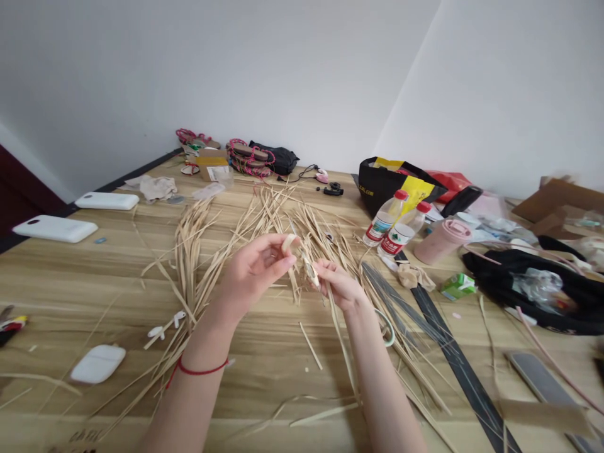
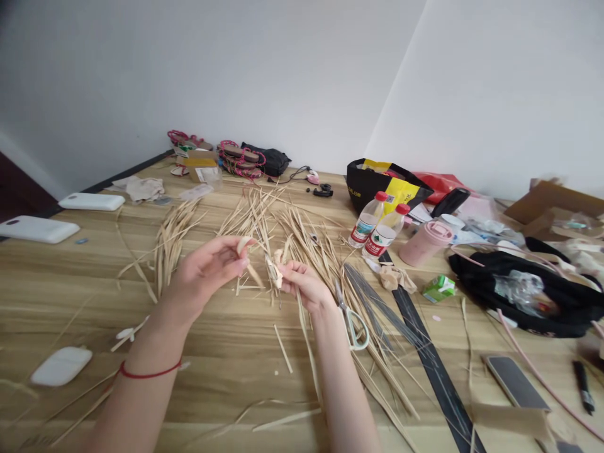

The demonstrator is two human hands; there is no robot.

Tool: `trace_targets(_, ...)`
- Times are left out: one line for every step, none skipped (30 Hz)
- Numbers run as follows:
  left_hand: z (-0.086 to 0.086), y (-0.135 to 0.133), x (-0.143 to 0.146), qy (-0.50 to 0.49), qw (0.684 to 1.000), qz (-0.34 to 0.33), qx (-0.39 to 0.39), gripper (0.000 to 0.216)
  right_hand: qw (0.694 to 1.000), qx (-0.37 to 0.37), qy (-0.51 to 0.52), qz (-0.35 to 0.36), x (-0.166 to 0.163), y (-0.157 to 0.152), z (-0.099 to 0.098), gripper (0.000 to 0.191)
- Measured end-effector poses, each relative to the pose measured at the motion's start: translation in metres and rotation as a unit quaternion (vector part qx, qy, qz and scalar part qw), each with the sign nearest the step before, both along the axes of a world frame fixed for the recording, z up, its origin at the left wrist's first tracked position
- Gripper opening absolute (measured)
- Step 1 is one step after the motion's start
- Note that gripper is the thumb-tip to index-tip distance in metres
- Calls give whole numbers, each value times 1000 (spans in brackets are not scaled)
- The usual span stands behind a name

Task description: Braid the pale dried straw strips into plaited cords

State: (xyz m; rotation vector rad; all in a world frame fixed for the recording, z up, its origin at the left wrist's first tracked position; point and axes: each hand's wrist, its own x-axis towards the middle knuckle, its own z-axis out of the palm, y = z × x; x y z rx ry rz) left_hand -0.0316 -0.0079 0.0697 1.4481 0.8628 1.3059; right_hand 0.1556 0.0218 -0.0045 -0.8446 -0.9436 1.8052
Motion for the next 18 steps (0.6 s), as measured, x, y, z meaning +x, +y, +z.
trace_targets(0, 0, -1, -1, 1000, 10, 6, 24, 1000, -5, 6, -7, 0, 0, 0, 38)
trace_targets(-1, 0, -2, -3, 1000, 25, 17, 24, 1000, -9, 10, -14, 0, 0, -1, 37)
trace_targets(-1, 0, -4, -3, 998, 45, 35, 23, 1000, -14, 14, -22, 0, 0, -1, 37)
trace_targets(-2, 1, -5, 1, 996, 69, 56, 21, 999, -17, 15, -30, 0, 0, 0, 36)
trace_targets(-2, 1, -6, 9, 992, 98, 80, 20, 999, -18, 15, -38, 0, 0, 0, 36)
trace_targets(-3, 1, -6, 23, 986, 129, 105, 18, 999, -19, 14, -44, 0, 0, 1, 36)
trace_targets(-3, 1, -7, 39, 978, 163, 127, 18, 998, -18, 12, -51, 0, 0, 1, 37)
trace_targets(-4, 1, -7, 56, 969, 196, 143, 19, 998, -15, 10, -58, 0, -1, 2, 37)
trace_targets(-5, 1, -6, 69, 960, 225, 153, 20, 998, -9, 8, -65, -1, -1, 3, 37)
trace_targets(-6, 1, -6, 76, 953, 249, 156, 21, 997, 1, 5, -76, -2, -2, 4, 37)
trace_targets(-7, 2, -6, 79, 948, 265, 155, 22, 996, 14, 1, -88, -3, -2, 5, 37)
trace_targets(-8, 2, -6, 81, 946, 275, 149, 22, 994, 29, -4, -104, -4, -3, 6, 37)
trace_targets(-9, 2, -7, 83, 946, 279, 144, 22, 991, 47, -12, -122, -5, -4, 7, 36)
trace_targets(-11, 3, -8, 85, 946, 279, 139, 22, 987, 66, -22, -143, -7, -4, 8, 35)
trace_targets(-12, 4, -9, 90, 947, 276, 135, 22, 982, 86, -34, -166, -8, -5, 9, 35)
trace_targets(-13, 6, -10, 101, 948, 269, 134, 23, 976, 107, -46, -186, -8, -6, 10, 34)
trace_targets(-13, 7, -12, 120, 948, 259, 140, 23, 969, 127, -57, -203, -9, -6, 11, 32)
trace_targets(-14, 9, -13, 150, 945, 247, 156, 23, 963, 145, -65, -218, -9, -7, 13, 31)
